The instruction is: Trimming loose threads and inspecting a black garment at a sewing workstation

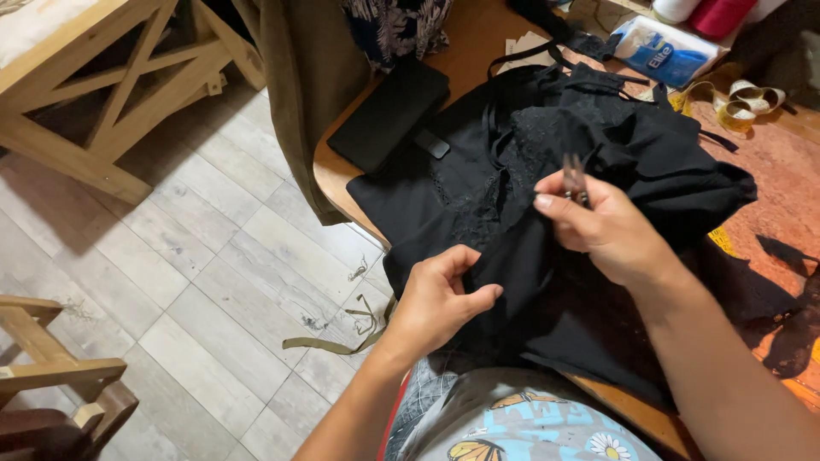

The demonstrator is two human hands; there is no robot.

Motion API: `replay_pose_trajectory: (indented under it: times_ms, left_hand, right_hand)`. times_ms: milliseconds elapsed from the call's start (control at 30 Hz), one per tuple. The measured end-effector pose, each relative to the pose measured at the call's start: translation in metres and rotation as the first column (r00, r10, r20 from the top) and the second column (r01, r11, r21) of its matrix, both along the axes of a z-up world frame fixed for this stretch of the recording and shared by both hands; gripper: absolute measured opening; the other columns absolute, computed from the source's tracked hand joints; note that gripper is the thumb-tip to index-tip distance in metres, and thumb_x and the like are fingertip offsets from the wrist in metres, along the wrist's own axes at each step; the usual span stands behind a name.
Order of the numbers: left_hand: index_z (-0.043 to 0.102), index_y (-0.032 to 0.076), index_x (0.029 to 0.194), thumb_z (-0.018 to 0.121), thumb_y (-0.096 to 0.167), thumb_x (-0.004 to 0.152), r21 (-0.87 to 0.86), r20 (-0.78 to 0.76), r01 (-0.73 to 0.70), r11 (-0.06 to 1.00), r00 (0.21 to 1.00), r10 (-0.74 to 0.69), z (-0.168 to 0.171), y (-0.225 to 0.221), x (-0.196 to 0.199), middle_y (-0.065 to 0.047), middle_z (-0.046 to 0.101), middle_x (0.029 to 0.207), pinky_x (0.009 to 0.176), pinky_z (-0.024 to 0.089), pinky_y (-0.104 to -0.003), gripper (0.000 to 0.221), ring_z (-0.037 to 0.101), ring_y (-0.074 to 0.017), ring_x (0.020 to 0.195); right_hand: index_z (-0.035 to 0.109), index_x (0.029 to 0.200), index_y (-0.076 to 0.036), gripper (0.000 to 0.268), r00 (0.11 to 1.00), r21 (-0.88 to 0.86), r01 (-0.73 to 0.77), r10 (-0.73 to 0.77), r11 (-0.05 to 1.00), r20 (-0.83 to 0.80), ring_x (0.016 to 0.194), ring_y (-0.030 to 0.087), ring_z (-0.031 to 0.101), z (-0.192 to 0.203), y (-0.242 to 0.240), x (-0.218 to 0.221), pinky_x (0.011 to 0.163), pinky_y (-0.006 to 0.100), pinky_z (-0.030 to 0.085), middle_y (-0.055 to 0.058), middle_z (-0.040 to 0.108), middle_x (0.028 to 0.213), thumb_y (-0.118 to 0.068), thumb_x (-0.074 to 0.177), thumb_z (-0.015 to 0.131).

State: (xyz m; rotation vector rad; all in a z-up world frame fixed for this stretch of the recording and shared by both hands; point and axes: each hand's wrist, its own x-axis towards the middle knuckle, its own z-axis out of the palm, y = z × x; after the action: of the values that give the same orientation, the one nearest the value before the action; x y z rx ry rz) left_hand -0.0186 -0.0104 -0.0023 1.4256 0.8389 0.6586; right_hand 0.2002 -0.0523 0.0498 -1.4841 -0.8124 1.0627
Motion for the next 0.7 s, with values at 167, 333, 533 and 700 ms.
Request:
replay_pose_trajectory:
  times_ms: [167, 333, 533, 700]
  left_hand:
    - [0.042, 0.017, 0.069, 0.081, 0.020, 0.084, 0.108, -0.295, 0.308, 0.945, 0.918, -0.266, 0.044, 0.011, -0.027, 0.008, 0.036, 0.057, 0.048, 0.026, -0.027, 0.041, 0.031, -0.0037, 0.054]
    - [0.051, 0.015, 0.072, 0.080, 0.020, 0.083, 0.090, -0.379, 0.455, 0.886, 0.838, -0.392, 0.048, 0.032, -0.045, 0.008, 0.045, 0.064, 0.057, 0.031, -0.027, 0.032, 0.037, -0.0064, 0.061]
    - [0.069, 0.014, 0.078, 0.078, 0.018, 0.081, -0.067, -0.400, 0.452, 0.889, 0.804, -0.439, 0.042, 0.039, -0.052, 0.007, 0.060, 0.065, 0.059, 0.039, -0.024, 0.011, 0.049, -0.0049, 0.061]
    - [0.068, 0.013, 0.078, 0.071, 0.013, 0.078, -0.079, -0.375, 0.433, 0.898, 0.822, -0.429, 0.049, 0.038, -0.051, 0.005, 0.059, 0.063, 0.059, 0.041, -0.023, 0.003, 0.051, -0.0052, 0.060]
  right_hand:
    - [0.056, 0.108, -0.011, 0.015, 0.995, 0.000, 0.023, -0.023, 1.000, -0.097, 0.048, 0.003, 0.024, 0.019, -0.009, 0.023, 0.042, 0.020, 0.013, -0.006, 0.028, 0.068, -0.011, 0.093, 0.061]
    - [0.057, 0.104, -0.016, 0.010, 0.992, 0.116, 0.094, -0.083, 0.989, -0.093, 0.042, 0.003, 0.027, 0.040, -0.022, 0.042, 0.041, 0.021, 0.018, -0.007, 0.029, 0.056, -0.011, 0.096, 0.058]
    - [0.054, 0.102, -0.029, 0.010, 0.949, 0.114, 0.309, -0.298, 0.944, -0.099, 0.045, -0.002, 0.029, 0.047, -0.032, 0.073, 0.044, 0.016, 0.020, -0.012, 0.036, 0.070, -0.019, 0.100, 0.056]
    - [0.058, 0.089, -0.042, 0.021, 0.926, 0.141, 0.295, -0.246, 0.945, -0.287, 0.043, -0.008, 0.028, 0.024, -0.034, 0.127, 0.041, 0.011, 0.011, -0.027, 0.050, 0.070, -0.027, 0.102, 0.055]
